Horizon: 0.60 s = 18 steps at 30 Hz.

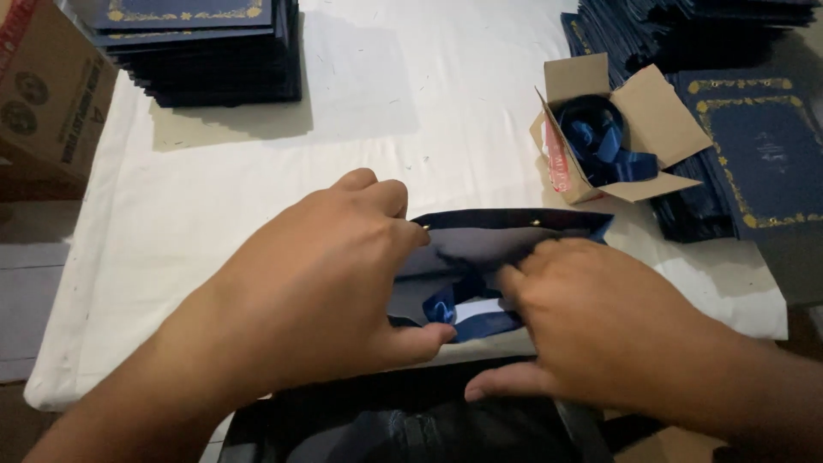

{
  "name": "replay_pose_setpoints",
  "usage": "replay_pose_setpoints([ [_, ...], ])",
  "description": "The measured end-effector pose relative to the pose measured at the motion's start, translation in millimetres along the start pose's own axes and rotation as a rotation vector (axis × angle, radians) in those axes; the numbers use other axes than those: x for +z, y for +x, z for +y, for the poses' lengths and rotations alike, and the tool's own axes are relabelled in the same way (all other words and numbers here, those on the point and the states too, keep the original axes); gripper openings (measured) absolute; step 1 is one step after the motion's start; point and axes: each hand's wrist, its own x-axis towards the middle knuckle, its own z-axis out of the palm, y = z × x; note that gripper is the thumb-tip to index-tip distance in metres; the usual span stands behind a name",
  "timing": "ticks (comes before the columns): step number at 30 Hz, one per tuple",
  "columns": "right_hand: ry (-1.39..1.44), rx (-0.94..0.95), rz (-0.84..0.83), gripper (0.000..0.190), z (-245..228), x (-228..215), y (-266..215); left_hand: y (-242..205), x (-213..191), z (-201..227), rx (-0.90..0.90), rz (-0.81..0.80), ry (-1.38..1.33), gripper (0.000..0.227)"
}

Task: Threading a blue ribbon through holes in a blue gift bag to assemble the handles.

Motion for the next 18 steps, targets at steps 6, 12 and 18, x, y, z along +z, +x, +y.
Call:
replay_pose_setpoints([
  [6, 0.336, -0.389, 0.349, 0.103, 9, -25, -15, 0, -8, 3, -0.024, -0.049, -0.034, 0.058],
  [12, 0.158, 0.064, -0.482, 0.082, -17, -72, 28, 3, -3, 3, 0.012, -0.004, 0.022, 0.049],
  [18, 0.168, -0.206, 0.386, 0.082, 18, -34, -10, 10, -1, -14, 0.048, 0.129, -0.067, 0.047],
])
